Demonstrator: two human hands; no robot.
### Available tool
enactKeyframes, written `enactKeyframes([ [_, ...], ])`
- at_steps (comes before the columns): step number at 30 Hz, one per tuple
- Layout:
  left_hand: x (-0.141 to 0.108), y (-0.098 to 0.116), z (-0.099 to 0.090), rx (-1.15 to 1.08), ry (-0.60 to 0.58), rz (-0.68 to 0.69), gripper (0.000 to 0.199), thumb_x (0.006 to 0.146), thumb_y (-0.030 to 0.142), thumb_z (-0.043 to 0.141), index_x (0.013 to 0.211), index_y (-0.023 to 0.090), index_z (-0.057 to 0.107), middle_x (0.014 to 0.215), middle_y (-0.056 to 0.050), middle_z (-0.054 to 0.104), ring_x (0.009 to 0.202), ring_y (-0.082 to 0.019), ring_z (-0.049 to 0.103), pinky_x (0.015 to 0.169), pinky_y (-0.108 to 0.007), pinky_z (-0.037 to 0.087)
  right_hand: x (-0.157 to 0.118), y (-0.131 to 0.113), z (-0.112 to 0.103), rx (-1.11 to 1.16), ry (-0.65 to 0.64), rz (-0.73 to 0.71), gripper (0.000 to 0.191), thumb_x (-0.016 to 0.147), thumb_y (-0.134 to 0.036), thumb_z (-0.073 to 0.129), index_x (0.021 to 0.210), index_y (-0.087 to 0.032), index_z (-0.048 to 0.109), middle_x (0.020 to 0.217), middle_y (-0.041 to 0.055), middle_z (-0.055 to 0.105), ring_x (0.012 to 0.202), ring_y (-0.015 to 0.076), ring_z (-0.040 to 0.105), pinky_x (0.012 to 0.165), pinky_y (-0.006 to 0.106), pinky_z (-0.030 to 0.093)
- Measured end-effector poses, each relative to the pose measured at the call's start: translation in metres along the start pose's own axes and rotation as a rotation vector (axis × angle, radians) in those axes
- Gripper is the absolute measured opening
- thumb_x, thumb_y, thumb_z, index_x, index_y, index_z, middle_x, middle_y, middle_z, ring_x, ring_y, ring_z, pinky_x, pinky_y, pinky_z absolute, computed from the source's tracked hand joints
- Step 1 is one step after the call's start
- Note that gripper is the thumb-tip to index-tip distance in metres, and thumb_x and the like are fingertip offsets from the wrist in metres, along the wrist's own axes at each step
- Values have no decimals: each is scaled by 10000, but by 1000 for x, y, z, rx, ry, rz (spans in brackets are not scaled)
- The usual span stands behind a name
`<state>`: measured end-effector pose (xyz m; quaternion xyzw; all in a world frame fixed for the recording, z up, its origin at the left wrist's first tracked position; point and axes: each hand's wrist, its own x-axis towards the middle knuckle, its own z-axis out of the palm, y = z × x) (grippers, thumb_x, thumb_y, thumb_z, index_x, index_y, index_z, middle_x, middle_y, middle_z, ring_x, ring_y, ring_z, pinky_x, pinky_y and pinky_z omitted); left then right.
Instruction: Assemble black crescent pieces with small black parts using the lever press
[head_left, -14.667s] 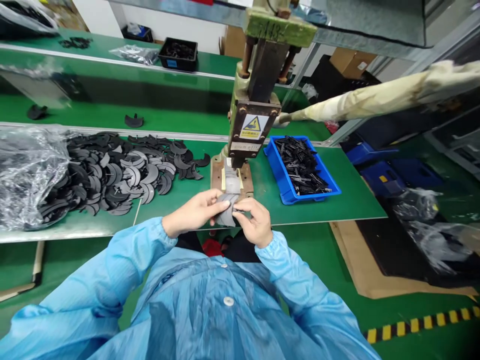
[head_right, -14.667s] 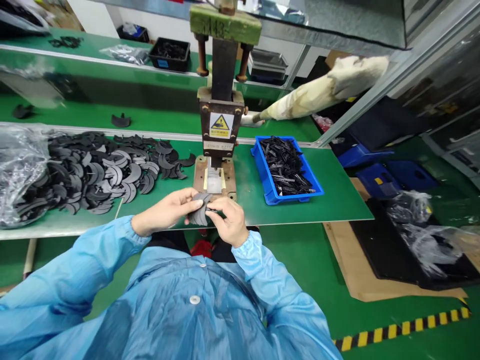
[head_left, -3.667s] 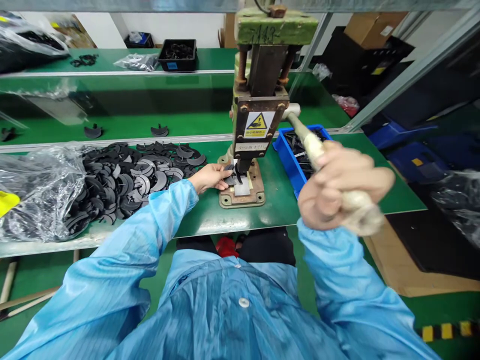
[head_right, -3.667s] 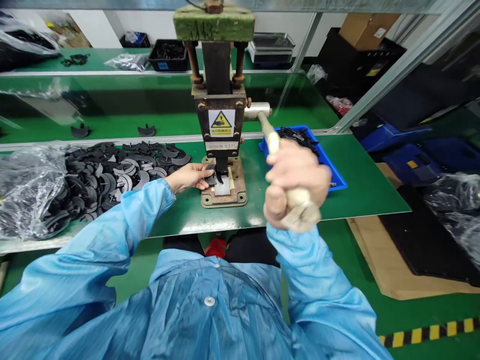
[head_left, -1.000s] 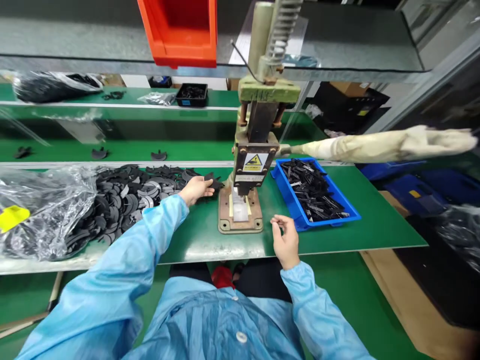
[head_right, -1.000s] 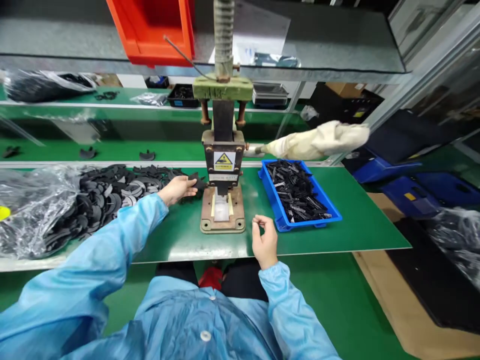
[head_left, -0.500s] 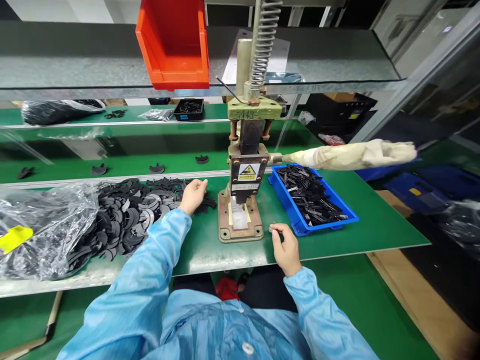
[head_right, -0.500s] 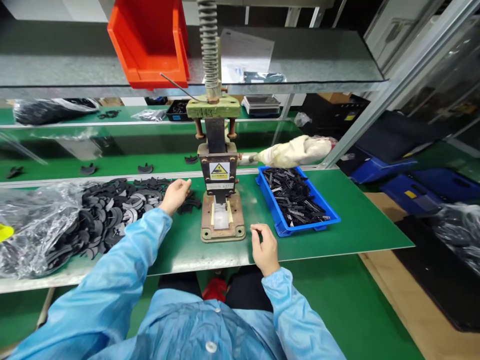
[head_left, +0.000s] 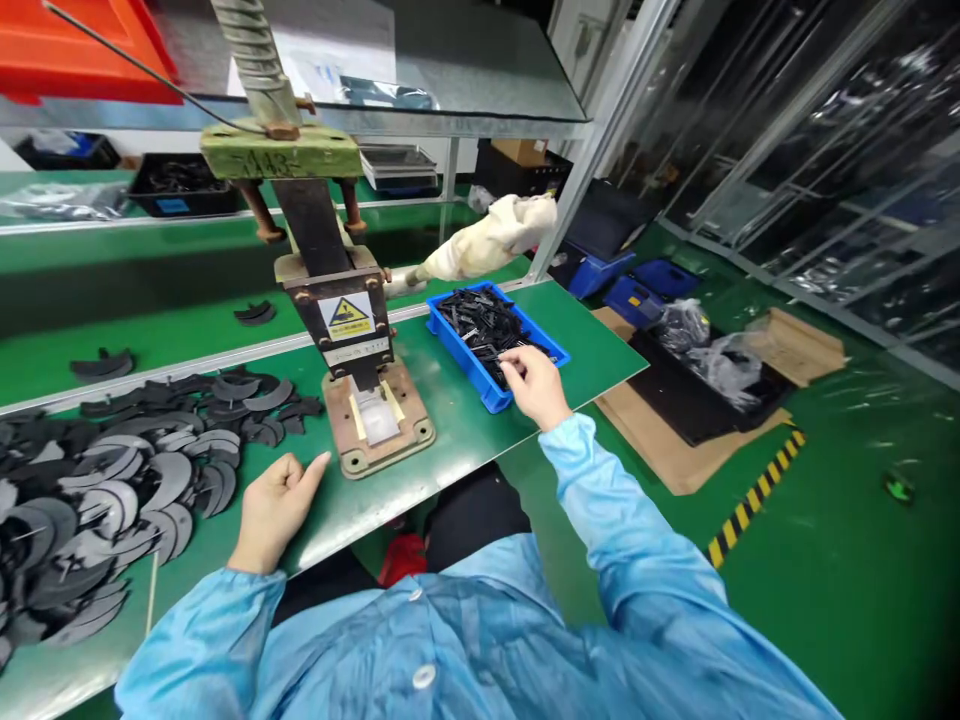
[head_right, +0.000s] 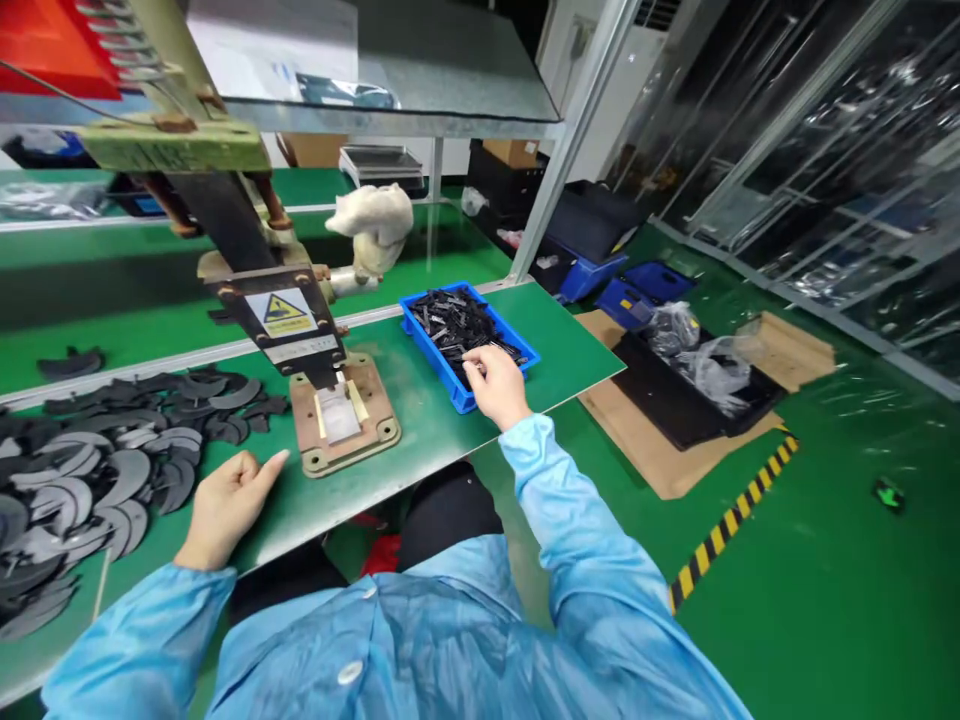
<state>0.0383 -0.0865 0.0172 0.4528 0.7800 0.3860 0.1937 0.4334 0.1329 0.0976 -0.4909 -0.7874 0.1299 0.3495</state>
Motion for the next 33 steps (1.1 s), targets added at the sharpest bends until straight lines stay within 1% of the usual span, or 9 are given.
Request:
enactKeyframes([
  [5,1,0,1,-20,33,11,571,884,663,711,673,255,372,606,52,382,604,-153,373,606,-294,332,44,46,-17,-241,-150,145,198,954,-302,707,1113,-214,787,1217,127,746,1180,258,672,1172,507,533],
  [10,-2,3,-3,-65,16,43,593,940,614,666,647,250,302,599,52,302,610,-147,326,609,-294,308,59,51,-11,-335,-288,180,395,1007,-467,694,1297,-199,693,1377,98,705,1256,226,687,1116,491,606],
  [12,-2,5,-4,-94,34,39,556,950,600,659,650,250,347,605,50,341,613,-149,354,618,-296,327,59,48,-12,-335,-287,193,438,1016,-493,677,1333,-191,668,1392,99,695,1244,221,695,1080,481,627],
  [15,-2,4,-3,-102,72,8,495,910,605,717,690,251,452,632,47,447,620,-156,419,631,-303,364,56,42,-18,-294,-220,220,295,989,-419,708,1187,-200,714,1238,100,748,1176,231,698,1095,471,590],
  [18,-2,2,0,-100,87,10,518,884,605,757,688,253,431,635,49,461,611,-153,416,628,-308,366,49,34,-25,-187,-107,236,178,958,-328,692,1099,-221,706,1070,101,763,1059,243,686,1067,458,552],
  [24,-5,0,-2,-163,64,121,603,986,568,680,665,243,287,616,51,350,606,-135,336,620,-299,328,18,-14,-16,264,-20,174,350,989,-526,621,1108,-203,679,1017,64,753,894,172,672,880,364,596],
  [27,-13,11,-7,-238,80,167,591,1049,563,612,640,233,342,616,29,411,607,-137,389,619,-301,350,-15,-53,5,536,-120,158,439,982,-611,638,1159,-212,688,899,30,753,822,151,702,804,331,611],
  [30,-27,34,-9,-322,54,302,502,1126,491,504,705,219,521,701,-9,548,673,-153,518,670,-306,427,-52,-93,33,763,-273,190,448,989,-629,640,1145,-214,706,810,21,764,747,143,722,741,314,619],
  [33,-42,59,-5,-373,-27,480,229,1076,399,652,935,218,656,857,-26,654,768,-161,615,728,-305,507,-82,-124,58,925,-416,234,483,966,-665,665,1109,-208,725,781,28,779,713,143,724,697,306,620],
])
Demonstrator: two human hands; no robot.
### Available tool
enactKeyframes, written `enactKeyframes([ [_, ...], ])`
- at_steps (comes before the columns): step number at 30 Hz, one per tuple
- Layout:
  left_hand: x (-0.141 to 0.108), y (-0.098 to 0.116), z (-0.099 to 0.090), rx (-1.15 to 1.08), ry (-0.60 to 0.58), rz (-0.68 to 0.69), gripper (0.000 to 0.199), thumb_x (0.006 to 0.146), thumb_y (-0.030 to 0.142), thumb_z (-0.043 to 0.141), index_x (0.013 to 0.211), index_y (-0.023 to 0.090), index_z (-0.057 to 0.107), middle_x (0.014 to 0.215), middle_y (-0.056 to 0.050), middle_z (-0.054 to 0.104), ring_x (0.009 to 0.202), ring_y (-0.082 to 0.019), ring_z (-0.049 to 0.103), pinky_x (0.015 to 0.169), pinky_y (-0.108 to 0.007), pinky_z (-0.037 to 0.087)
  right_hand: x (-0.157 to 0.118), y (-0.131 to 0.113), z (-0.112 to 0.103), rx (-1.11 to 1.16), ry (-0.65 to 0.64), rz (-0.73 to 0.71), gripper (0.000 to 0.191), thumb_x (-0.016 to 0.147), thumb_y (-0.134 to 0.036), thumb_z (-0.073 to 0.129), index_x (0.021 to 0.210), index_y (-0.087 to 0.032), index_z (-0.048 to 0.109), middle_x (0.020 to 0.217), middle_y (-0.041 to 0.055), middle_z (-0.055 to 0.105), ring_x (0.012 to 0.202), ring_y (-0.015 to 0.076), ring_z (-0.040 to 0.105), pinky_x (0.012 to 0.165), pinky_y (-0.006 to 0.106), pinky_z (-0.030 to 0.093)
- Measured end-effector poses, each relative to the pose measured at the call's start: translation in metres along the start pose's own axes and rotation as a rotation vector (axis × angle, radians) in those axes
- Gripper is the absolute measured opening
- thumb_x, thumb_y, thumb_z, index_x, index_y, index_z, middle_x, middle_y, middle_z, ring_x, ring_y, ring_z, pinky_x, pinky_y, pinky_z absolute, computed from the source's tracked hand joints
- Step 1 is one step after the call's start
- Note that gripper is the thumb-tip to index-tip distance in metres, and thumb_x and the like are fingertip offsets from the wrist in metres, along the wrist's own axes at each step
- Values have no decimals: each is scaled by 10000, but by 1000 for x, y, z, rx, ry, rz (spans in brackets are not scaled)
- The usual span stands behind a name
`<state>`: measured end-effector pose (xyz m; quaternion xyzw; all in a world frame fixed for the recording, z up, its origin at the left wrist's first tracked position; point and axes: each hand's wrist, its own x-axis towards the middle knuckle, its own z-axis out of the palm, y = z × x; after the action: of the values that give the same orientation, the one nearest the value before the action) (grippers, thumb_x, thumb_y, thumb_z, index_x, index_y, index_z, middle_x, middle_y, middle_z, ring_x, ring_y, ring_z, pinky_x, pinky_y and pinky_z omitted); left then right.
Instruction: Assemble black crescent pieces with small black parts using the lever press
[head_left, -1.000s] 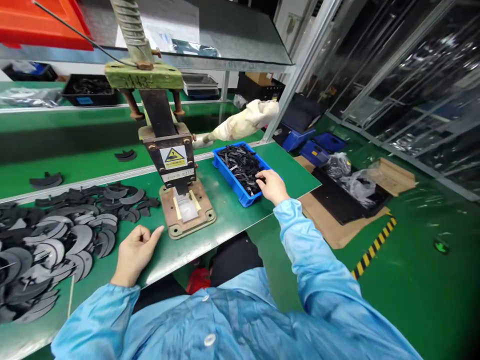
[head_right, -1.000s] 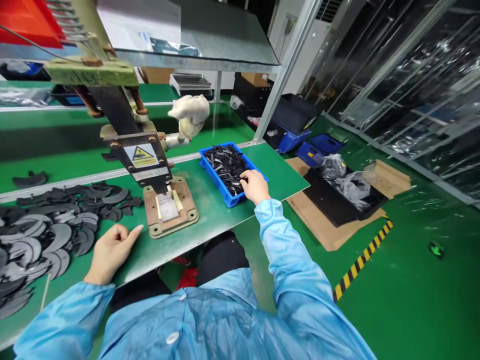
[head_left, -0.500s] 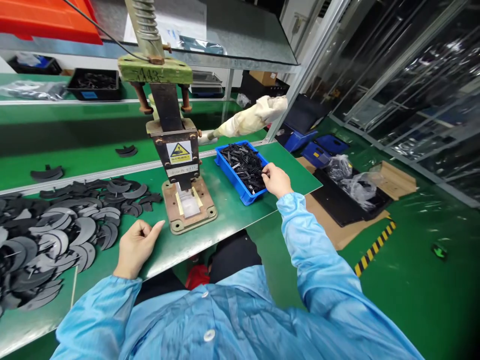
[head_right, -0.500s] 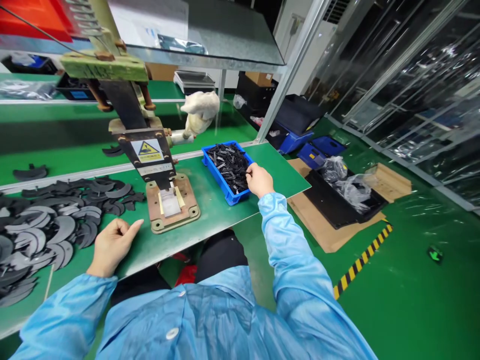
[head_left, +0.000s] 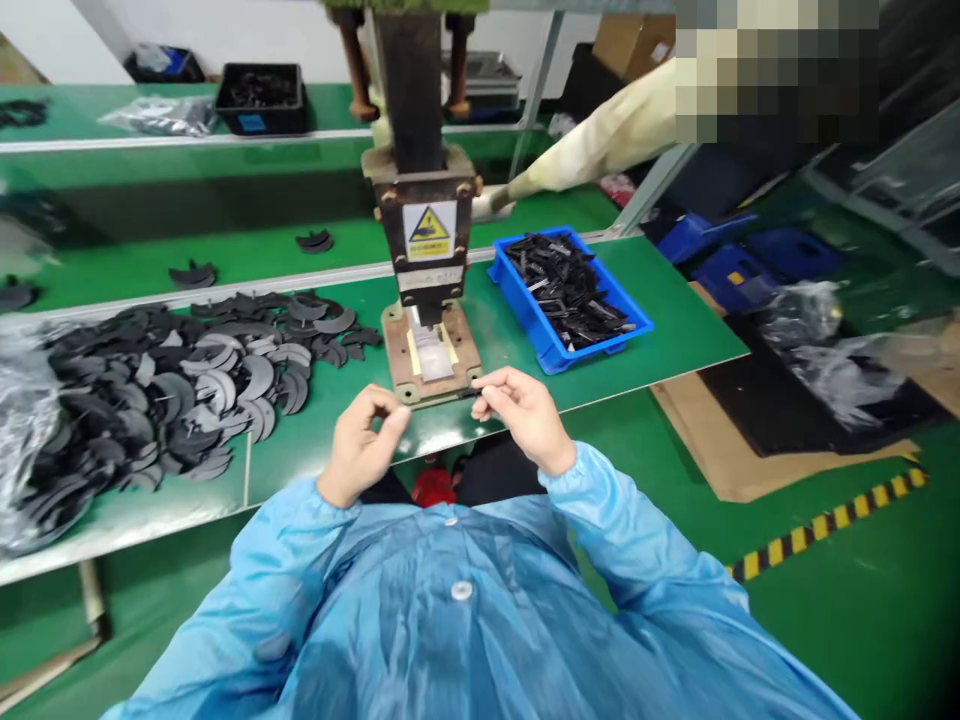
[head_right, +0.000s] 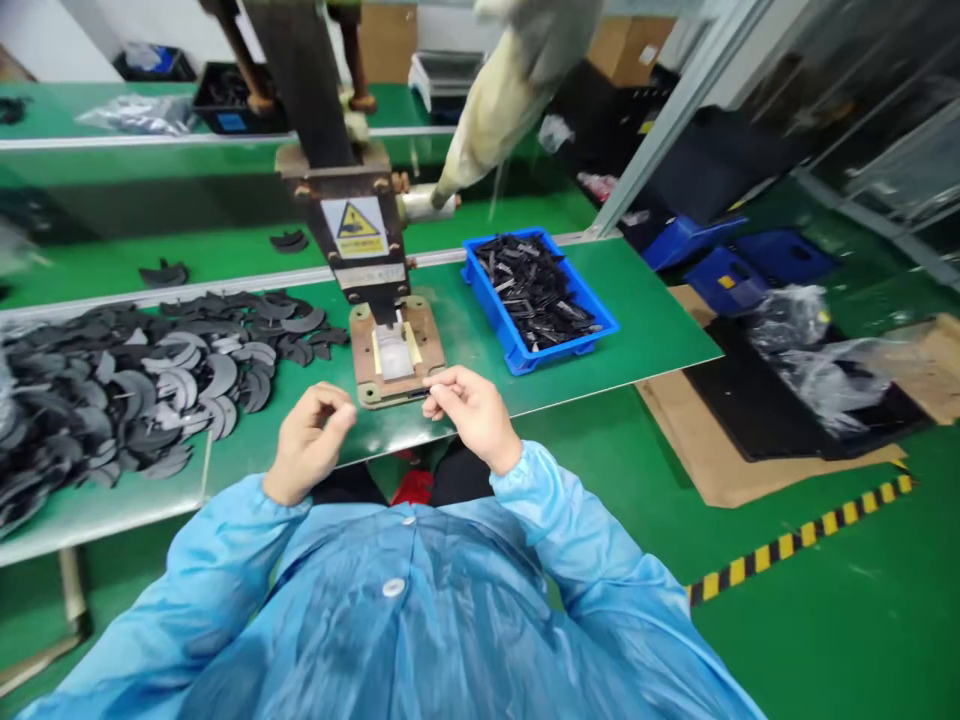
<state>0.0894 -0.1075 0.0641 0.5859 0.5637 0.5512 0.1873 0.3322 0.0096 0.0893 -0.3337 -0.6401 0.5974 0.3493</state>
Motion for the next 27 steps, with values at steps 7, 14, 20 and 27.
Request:
enactKeyframes([
  [7,-11,21,17,17,-118,137,181,988,228,789,1165,239,753,925,-30,733,789,-150,668,728,-290,550,-15,11,41,165,-150,104,518,913,-693,723,1088,-205,742,789,21,780,707,131,711,723,308,633],
  [14,-15,21,14,25,-110,157,193,982,202,794,1167,239,754,926,-38,751,790,-154,681,715,-300,566,-16,15,42,188,-178,125,479,932,-653,726,1099,-204,740,799,16,778,727,127,724,739,301,637],
  [20,-11,23,11,100,-110,251,169,994,185,768,1147,252,747,1007,-64,775,931,-197,734,811,-352,608,-18,20,44,151,-185,110,478,945,-651,709,1099,-201,739,779,14,779,712,127,724,716,294,630],
  [27,43,-21,-5,314,38,113,146,1044,332,699,1085,220,783,1054,-73,793,844,-173,711,766,-318,587,27,-36,-15,-153,81,-233,391,1046,-575,592,1134,-241,777,839,9,747,799,125,687,817,306,599],
])
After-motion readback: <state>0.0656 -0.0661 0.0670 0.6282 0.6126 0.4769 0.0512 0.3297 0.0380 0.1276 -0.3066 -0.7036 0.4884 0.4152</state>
